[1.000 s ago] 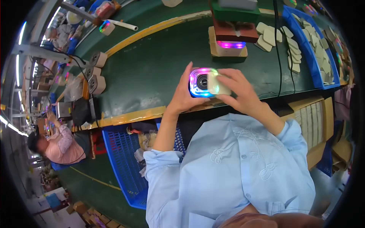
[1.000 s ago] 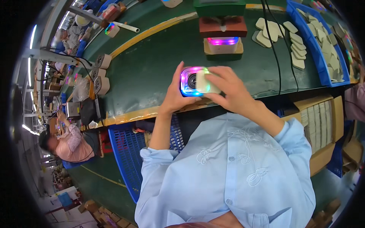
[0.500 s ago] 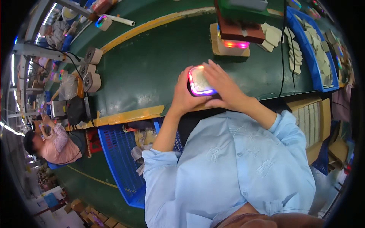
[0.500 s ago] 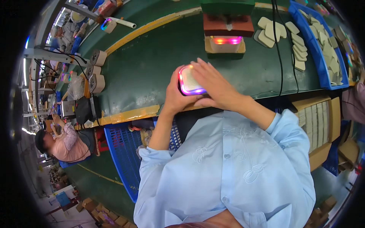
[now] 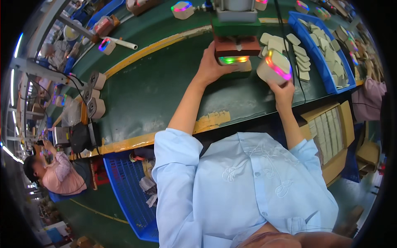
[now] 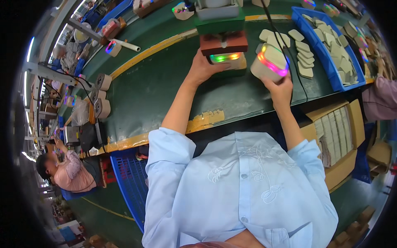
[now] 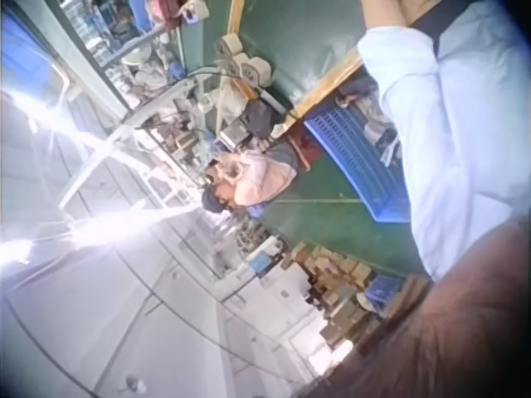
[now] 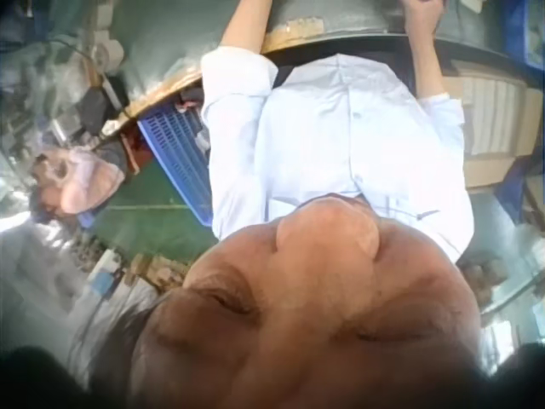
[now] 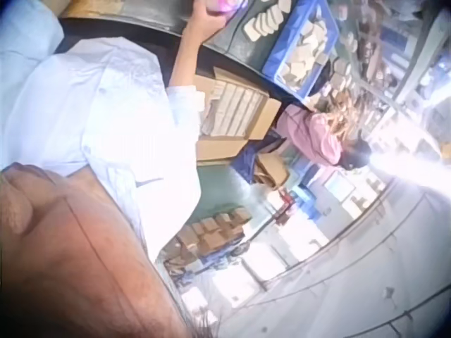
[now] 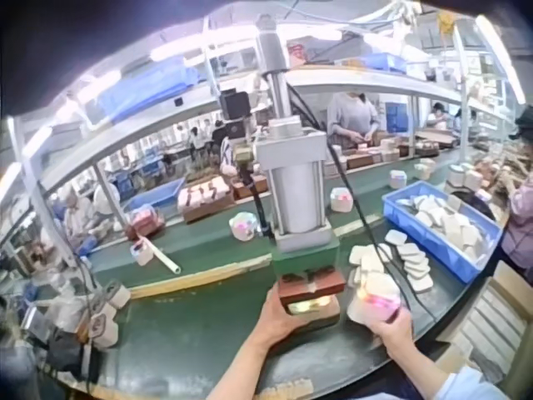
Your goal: Applying adhesive foam pads to the bottom of glowing electronic cube speakers on an assembly line.
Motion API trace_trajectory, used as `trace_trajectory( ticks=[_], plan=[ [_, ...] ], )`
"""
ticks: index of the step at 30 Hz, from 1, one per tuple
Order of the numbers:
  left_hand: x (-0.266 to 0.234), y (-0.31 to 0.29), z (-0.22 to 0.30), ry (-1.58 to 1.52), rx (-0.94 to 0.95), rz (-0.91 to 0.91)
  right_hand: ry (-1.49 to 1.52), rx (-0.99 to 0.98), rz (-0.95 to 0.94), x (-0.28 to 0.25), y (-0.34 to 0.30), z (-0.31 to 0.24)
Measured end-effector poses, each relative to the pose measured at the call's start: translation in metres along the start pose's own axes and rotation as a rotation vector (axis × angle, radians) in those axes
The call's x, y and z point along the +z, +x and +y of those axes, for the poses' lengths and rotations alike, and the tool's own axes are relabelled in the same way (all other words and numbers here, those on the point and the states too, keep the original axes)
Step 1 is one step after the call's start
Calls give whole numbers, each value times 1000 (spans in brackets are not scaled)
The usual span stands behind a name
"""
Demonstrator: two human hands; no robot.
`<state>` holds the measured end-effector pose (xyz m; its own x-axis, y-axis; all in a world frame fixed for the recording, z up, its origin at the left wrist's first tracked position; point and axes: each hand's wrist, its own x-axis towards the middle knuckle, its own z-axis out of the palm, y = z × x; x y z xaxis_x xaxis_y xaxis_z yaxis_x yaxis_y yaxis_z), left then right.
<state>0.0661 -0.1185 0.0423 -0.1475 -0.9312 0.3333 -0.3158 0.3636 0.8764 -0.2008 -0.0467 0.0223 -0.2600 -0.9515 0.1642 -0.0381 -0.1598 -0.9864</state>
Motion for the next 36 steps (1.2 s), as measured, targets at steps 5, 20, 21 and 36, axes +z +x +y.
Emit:
trace_trajectory(
  ticks=[5, 20, 21, 36],
  plan=[
    [-34, -55, 6, 53, -136, 108, -211, -210, -252, 34, 52, 3],
    [-182, 114, -104, 172, -231, 571, -1105, -511, -222, -44, 175, 60],
    [-196, 137, -112, 217, -214, 569, -1088, -410, -304, -61, 186, 84],
    [-457, 145, -237, 1367, -432, 678, -1034, -312, 22, -149, 78, 90]
  ],
)
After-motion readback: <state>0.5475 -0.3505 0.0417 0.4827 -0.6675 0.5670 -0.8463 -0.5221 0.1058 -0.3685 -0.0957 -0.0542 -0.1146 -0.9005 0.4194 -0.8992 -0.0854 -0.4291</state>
